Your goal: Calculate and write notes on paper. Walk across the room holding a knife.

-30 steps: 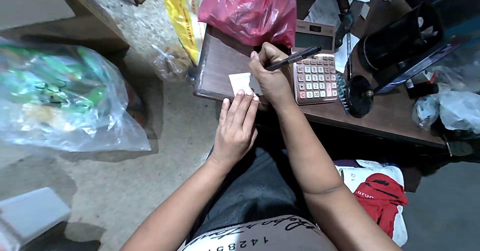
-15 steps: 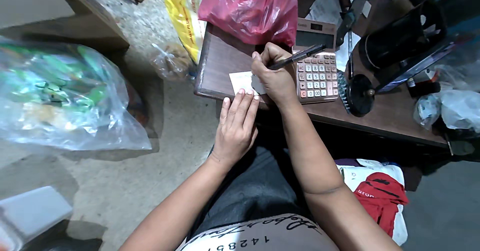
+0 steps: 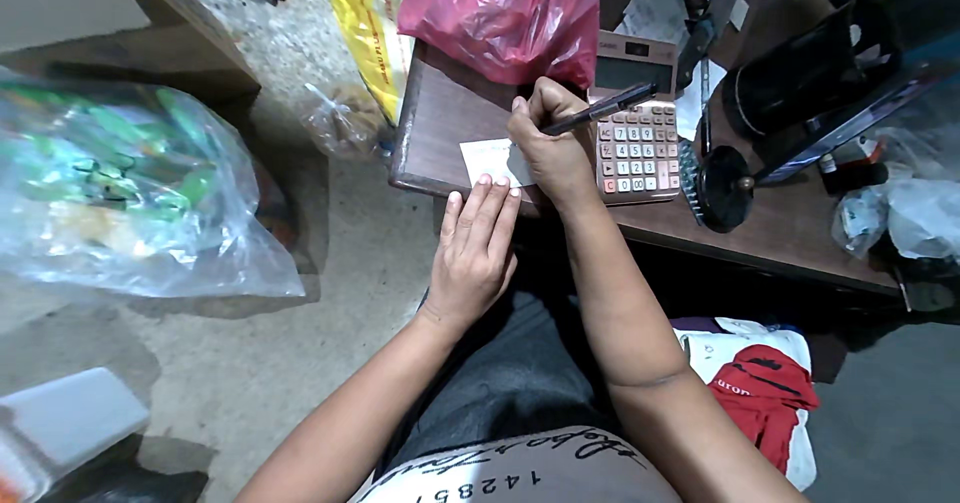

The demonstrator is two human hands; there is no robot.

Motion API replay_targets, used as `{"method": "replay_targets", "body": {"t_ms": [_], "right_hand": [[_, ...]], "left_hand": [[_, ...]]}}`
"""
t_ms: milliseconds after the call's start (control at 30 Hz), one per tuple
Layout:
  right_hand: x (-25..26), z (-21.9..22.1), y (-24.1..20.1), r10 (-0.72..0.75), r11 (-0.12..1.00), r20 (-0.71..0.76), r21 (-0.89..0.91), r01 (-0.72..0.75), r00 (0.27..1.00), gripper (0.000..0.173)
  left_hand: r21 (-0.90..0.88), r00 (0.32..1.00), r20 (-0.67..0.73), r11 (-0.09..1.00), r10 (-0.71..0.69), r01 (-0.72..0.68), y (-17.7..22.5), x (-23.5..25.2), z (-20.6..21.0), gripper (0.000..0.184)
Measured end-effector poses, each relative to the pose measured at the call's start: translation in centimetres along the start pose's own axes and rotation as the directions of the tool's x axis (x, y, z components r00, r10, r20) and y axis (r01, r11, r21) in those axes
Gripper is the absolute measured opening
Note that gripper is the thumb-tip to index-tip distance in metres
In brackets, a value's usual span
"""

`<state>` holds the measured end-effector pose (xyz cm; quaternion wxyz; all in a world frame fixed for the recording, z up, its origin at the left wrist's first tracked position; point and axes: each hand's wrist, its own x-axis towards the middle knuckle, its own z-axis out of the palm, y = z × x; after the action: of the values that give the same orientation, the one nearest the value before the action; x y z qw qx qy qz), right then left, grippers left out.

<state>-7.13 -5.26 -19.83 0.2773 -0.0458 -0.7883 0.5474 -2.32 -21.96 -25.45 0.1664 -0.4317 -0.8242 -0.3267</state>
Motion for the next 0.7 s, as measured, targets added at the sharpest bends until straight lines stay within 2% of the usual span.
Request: {"method": "replay_targets", "body": {"t_ms": [333, 433, 533, 600, 700], "right_hand": [[0.1, -0.1, 0.0, 0.013, 0.999, -0.009, -0.032, -0.014, 1.000, 0.037], [0.0, -0.2, -0.1, 0.014, 0.995, -0.011, -0.098, -0.015, 1.000, 0.036], [-0.1, 0.2, -0.3, 0.000, 0.999, -0.021, 0.039, 0.000, 1.000, 0.036], [-0.3, 0.6, -0.9, 0.011, 0.998, 0.019, 0.060, -0.012, 1.000, 0.034], [-0.6, 1.6, -1.5, 0.011, 1.000, 0.081, -0.015, -0.010, 0.997, 0.033]], "left_hand": [[0.011, 1.000, -0.001, 1.000, -0.001, 0.001, 0.0, 0.0, 0.1, 0.053], [0.006, 1.000, -0.005, 1.000, 0.001, -0.001, 0.0, 0.0, 0.1, 0.052], [0.004, 1.000, -0.025, 1.000, -0.001, 0.001, 0.0, 0.0, 0.2, 0.051], [0.005, 1.000, -0.029, 1.000, 0.000, 0.001, 0.0, 0.1, 0.2, 0.052], [0.017, 0.999, -0.046, 1.000, 0.002, -0.001, 0.1, 0.1, 0.2, 0.045]]}}
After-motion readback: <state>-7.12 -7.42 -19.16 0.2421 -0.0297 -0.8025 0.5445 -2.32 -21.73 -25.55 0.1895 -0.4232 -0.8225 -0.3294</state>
